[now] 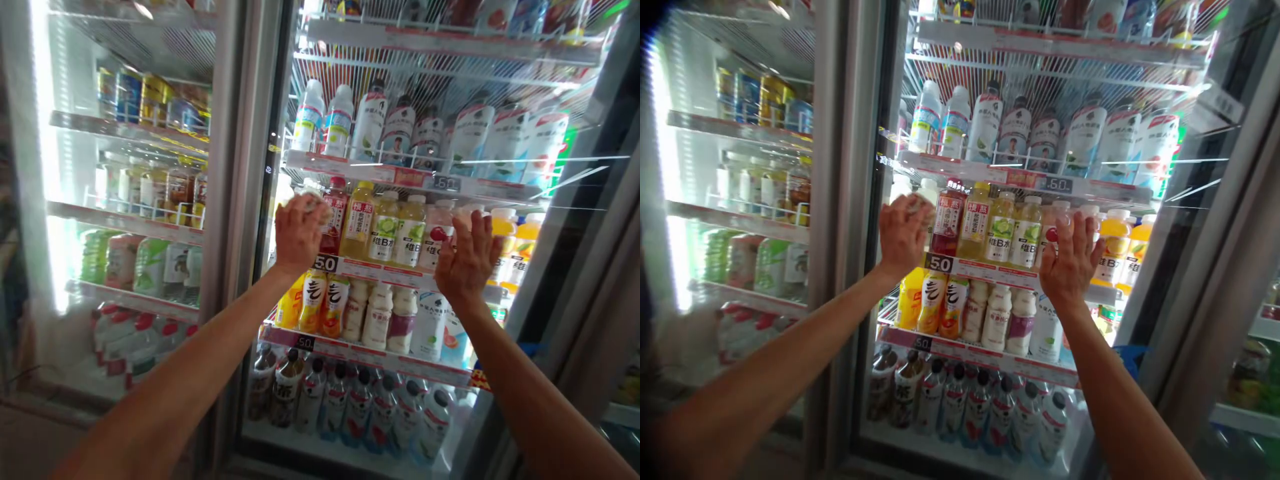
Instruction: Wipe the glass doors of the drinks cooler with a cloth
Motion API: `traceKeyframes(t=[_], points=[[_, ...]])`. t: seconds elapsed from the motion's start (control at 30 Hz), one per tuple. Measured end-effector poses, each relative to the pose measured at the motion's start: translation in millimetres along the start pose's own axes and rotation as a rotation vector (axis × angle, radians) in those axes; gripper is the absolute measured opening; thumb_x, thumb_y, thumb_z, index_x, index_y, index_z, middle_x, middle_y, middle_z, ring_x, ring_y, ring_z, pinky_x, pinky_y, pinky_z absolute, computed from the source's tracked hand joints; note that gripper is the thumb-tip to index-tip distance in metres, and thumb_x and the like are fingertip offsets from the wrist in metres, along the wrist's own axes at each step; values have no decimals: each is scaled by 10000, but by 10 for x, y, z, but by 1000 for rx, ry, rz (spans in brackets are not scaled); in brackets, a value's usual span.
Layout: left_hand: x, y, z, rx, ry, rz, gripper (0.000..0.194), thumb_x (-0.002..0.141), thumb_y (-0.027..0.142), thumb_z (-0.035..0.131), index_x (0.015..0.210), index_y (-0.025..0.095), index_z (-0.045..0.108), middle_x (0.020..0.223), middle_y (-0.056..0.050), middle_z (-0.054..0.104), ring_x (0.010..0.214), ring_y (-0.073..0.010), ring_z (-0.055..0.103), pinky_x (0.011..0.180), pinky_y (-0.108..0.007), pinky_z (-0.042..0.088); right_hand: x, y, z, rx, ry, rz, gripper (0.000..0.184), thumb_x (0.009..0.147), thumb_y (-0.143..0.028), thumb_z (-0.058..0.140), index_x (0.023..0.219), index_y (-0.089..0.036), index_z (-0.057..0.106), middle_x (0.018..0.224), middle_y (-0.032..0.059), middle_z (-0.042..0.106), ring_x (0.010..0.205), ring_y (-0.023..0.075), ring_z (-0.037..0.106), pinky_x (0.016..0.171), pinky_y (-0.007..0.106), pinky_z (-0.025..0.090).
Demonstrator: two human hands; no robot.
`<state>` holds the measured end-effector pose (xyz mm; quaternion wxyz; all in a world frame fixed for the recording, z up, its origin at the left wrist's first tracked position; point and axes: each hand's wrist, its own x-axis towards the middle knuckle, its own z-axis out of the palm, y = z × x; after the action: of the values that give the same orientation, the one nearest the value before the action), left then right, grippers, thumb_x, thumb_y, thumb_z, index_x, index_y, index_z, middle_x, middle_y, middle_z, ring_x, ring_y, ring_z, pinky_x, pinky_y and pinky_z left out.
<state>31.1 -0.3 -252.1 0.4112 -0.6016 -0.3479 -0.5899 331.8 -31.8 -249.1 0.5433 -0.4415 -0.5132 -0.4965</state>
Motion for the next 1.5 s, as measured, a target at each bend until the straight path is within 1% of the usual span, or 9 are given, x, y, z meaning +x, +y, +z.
traceKeyframes(t=[0.1,0.33,0.43,0.63,0.9,0.97,1.17,1.4,1.5], points=[[155,-87,-23,38,55,-201,434,843,244,420,1274,209,452,1425,-78,317,1343,-271,194,1084,-497,192,-16,-17,6,-6,7,-2,493,841,-307,360,1323,-218,410,1432,101,345,1352,245,251,1076,503,192],[-171,779,191,-75,-96,295,368,873,384,411,1227,317,487,1392,41,397,1364,-242,164,1098,-507,171,-20,-4,-32,31,24,-32,480,848,-291,375,1323,-229,410,1432,85,347,1346,267,264,1057,567,217],[-237,466,132,-31,-64,290,357,896,306,368,1235,305,478,1379,36,418,1346,-202,236,1107,-472,197,-36,1,-74,76,11,-58,474,848,-288,384,1314,-217,426,1420,99,364,1336,284,282,1050,574,228],[1,-344,-42,58,129,-273,427,913,294,253,1271,176,454,1467,-24,258,1353,-217,210,1100,-393,251,-83,-10,-59,90,23,-38,488,849,-287,385,1335,-238,395,1435,69,341,1338,290,276,1055,580,206],[-537,777,198,-6,-158,484,402,879,273,404,1278,310,430,1425,40,345,1369,-185,167,1118,-438,186,-148,45,-24,54,12,-67,507,850,-296,392,1353,-229,371,1447,78,316,1347,289,253,1065,557,201],[-512,617,170,-14,-136,485,411,876,248,410,1282,313,424,1418,43,359,1367,-163,172,1128,-414,171,-177,62,-37,48,-2,-86,515,844,-288,399,1355,-234,364,1449,79,313,1345,294,255,1053,571,212],[-188,-242,-8,51,158,-80,426,870,220,404,1295,237,430,1418,-63,353,1357,-220,211,1089,-457,254,-239,48,-48,57,-3,-75,504,842,-287,396,1339,-205,389,1439,101,329,1336,306,271,1053,577,203],[-1126,386,-25,-101,-187,835,371,854,244,473,1220,299,493,1408,34,375,1348,-183,235,1117,-409,215,-266,41,-73,48,-23,-59,496,838,-278,393,1329,-203,402,1438,98,334,1339,283,269,1062,542,202],[-1064,171,-77,-64,-200,708,378,860,240,465,1229,317,480,1408,42,372,1356,-170,214,1129,-413,178,-312,53,-85,31,-34,-68,502,831,-276,399,1326,-190,401,1432,103,343,1340,273,267,1069,527,194]])
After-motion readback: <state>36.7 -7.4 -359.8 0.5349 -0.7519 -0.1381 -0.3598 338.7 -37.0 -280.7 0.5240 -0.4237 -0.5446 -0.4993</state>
